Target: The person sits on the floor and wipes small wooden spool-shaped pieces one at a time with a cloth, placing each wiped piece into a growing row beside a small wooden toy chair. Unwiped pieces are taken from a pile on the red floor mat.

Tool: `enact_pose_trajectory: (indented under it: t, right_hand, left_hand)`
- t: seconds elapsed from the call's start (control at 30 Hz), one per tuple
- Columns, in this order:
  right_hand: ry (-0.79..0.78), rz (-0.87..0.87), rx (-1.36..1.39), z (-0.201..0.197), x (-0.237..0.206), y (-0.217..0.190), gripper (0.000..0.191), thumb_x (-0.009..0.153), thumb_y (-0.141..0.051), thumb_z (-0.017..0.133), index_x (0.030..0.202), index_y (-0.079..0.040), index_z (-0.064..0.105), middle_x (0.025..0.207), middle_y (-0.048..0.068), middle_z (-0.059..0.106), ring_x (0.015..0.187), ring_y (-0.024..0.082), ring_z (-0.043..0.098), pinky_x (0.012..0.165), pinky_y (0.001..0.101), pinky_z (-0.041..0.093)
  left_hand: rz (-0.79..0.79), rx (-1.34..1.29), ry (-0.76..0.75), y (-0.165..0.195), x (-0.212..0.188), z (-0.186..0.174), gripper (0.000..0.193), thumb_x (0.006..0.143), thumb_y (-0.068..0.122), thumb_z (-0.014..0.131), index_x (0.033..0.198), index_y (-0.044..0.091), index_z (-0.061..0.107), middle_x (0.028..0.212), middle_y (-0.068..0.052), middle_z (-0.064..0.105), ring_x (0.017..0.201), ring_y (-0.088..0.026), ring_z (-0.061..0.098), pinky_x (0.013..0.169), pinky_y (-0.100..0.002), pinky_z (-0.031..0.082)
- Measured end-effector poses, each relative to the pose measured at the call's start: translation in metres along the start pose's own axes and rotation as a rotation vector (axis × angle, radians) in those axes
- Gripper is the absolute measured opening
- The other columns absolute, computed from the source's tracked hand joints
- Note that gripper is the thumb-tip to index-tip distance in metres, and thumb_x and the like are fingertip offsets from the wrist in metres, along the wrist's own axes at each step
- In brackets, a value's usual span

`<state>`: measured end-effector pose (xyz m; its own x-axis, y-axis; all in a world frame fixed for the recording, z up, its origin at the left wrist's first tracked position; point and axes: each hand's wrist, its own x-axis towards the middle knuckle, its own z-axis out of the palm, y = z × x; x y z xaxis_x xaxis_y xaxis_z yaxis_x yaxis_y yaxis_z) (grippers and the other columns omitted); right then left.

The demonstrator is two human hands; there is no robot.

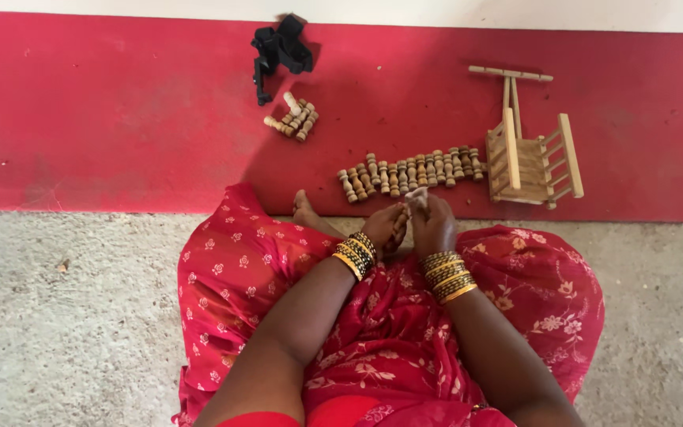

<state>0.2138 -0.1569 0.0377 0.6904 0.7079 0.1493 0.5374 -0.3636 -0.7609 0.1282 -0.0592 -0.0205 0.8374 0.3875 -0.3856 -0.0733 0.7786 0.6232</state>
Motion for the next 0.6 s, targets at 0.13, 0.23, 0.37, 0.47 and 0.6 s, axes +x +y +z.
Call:
enact_pose_trajectory:
  t: [0.13, 0.23, 0.37, 0.47, 0.6]
  right_hand:
    - [-0.008, 0.118, 0.231, -0.003, 0.022, 0.021, 0.018, 0.097, -0.018, 0.075, 0.107, -0.003, 0.073, 0.091, 0.007, 0.074, 0.079, 0.013, 0.068, 0.064, 0.0263, 0.054]
    - [-0.024, 0.227, 0.471, -0.001, 0.023, 0.032, 0.019, 0.094, -0.015, 0.073, 0.11, -0.005, 0.072, 0.092, 0.002, 0.073, 0.076, 0.007, 0.063, 0.06, 0.0251, 0.052]
    - [-0.048, 0.28, 0.509, 0.002, 0.02, 0.039, 0.017, 0.096, -0.014, 0.072, 0.11, -0.003, 0.073, 0.088, 0.003, 0.071, 0.071, 0.008, 0.061, 0.058, 0.0259, 0.05]
    - [-0.041, 0.264, 0.503, 0.001, 0.021, 0.039, 0.017, 0.095, -0.011, 0.071, 0.11, -0.003, 0.073, 0.091, 0.001, 0.073, 0.075, 0.005, 0.064, 0.061, 0.0235, 0.053]
    - [-0.05, 0.28, 0.533, -0.001, 0.021, 0.038, 0.017, 0.096, -0.012, 0.071, 0.11, -0.003, 0.072, 0.091, 0.001, 0.073, 0.075, 0.005, 0.064, 0.061, 0.023, 0.052]
  left_hand:
    - [0.124, 0.46, 0.177, 0.023, 0.001, -0.005, 0.037, 0.109, 0.036, 0.035, 0.116, 0.011, 0.062, 0.069, -0.003, 0.059, 0.048, -0.01, 0.052, 0.037, -0.025, 0.041]
    - [0.3, 0.511, 0.529, 0.047, 0.013, -0.02, 0.036, 0.108, 0.034, 0.043, 0.128, 0.005, 0.052, 0.08, -0.011, 0.062, 0.059, -0.018, 0.058, 0.051, -0.033, 0.049]
    - [0.488, 0.804, 0.874, 0.057, 0.025, -0.044, 0.042, 0.107, 0.026, 0.051, 0.142, 0.003, 0.053, 0.122, -0.021, 0.068, 0.105, -0.026, 0.066, 0.092, -0.037, 0.052]
    - [0.58, 0.457, 0.745, 0.057, 0.033, -0.052, 0.055, 0.096, 0.008, 0.054, 0.149, 0.0, 0.038, 0.139, -0.02, 0.059, 0.124, -0.024, 0.061, 0.104, -0.034, 0.049]
    - [0.431, 0.558, 0.846, 0.056, 0.032, -0.055, 0.054, 0.096, 0.002, 0.05, 0.149, 0.002, 0.044, 0.137, -0.018, 0.063, 0.12, -0.024, 0.067, 0.103, -0.034, 0.052]
